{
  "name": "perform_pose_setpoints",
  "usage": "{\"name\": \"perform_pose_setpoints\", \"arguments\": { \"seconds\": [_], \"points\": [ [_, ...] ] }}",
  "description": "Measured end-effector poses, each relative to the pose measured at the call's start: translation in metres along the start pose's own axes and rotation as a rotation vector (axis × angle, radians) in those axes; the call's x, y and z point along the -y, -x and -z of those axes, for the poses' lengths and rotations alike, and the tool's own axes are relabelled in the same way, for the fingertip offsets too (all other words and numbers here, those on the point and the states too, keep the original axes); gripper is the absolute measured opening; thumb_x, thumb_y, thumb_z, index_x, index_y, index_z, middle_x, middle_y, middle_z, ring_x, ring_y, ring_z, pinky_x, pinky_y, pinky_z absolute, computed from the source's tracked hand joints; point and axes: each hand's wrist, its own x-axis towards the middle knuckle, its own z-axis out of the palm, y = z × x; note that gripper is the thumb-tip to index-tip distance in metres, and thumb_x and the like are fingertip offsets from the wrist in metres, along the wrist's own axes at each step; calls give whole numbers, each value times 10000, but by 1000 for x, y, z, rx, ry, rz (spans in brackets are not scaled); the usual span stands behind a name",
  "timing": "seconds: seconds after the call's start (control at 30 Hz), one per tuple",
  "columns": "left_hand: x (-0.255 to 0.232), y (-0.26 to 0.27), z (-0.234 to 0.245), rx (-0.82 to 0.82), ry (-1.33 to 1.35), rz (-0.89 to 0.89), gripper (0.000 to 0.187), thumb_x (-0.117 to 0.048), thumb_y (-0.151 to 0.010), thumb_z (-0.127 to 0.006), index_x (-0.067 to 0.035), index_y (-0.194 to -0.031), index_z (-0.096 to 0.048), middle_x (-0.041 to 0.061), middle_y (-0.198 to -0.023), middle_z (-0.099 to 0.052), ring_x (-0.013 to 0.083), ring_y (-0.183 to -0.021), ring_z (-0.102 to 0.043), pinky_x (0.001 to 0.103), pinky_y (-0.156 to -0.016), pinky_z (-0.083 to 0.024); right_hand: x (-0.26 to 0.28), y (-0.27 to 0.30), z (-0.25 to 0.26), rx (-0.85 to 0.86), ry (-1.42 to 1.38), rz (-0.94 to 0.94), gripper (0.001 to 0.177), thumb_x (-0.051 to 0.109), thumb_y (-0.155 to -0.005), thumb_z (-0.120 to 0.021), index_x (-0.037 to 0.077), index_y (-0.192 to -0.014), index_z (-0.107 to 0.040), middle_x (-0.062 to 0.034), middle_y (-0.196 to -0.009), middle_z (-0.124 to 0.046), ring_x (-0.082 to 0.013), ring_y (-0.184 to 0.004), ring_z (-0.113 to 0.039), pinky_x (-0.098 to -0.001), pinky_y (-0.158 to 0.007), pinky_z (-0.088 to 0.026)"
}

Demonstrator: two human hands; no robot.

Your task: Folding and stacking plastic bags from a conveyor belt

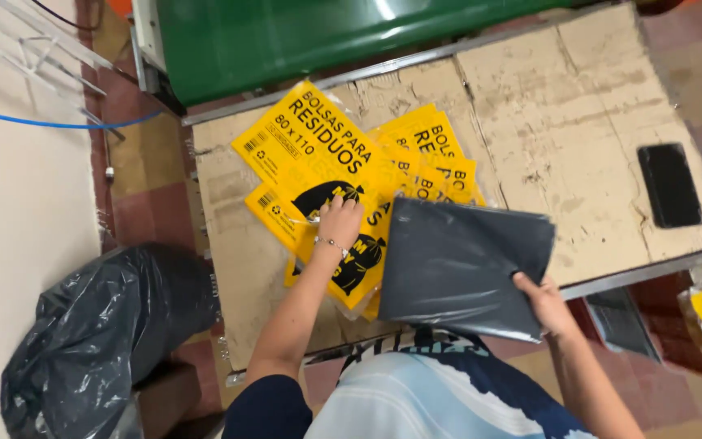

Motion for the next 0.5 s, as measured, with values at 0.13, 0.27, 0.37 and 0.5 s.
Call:
{"name": "perform_pose_setpoints", "arguments": {
  "seconds": [0.13,0.27,0.37,0.5],
  "points": [
    [-4,10,47,138,107,58,527,-424,-806,-789,-163,-1196,-551,50,-1258,-421,328,-1269,-327,503,-951,-511,5,2,-22,60,-19,-37,245,162,-943,-735,33,-1148,-695,-223,-799,-706,-289,-608,-710,-438,-477,-593],
    [20,-6,9,76,134,69,436,-310,-789,-805,-109,-1132,-626,83,-1157,-490,339,-1213,-390,495,-831,-586,10,9,-40,86,-20,-54,258,147,-920,-753,-7,-1120,-699,-228,-759,-692,-292,-590,-708,-427,-469,-589],
    [31,-6,11,-92,69,64,104,-229,-930,-640,-140,-974,-668,46,-1030,-567,307,-1140,-473,507,-896,-515,9,6,-50,97,-24,-69,260,139,-908,-760,-30,-1094,-696,-237,-743,-685,-301,-586,-709,-421,-466,-589],
    [11,25,77,-314,-3,5,54,-160,-943,-668,-147,-897,-694,5,-983,-617,291,-1249,-481,610,-1163,-268,21,9,-69,101,-57,-119,307,158,-905,-767,-5,-1152,-686,-238,-772,-686,-311,-607,-715,-459,-477,-602]
  ]
}}
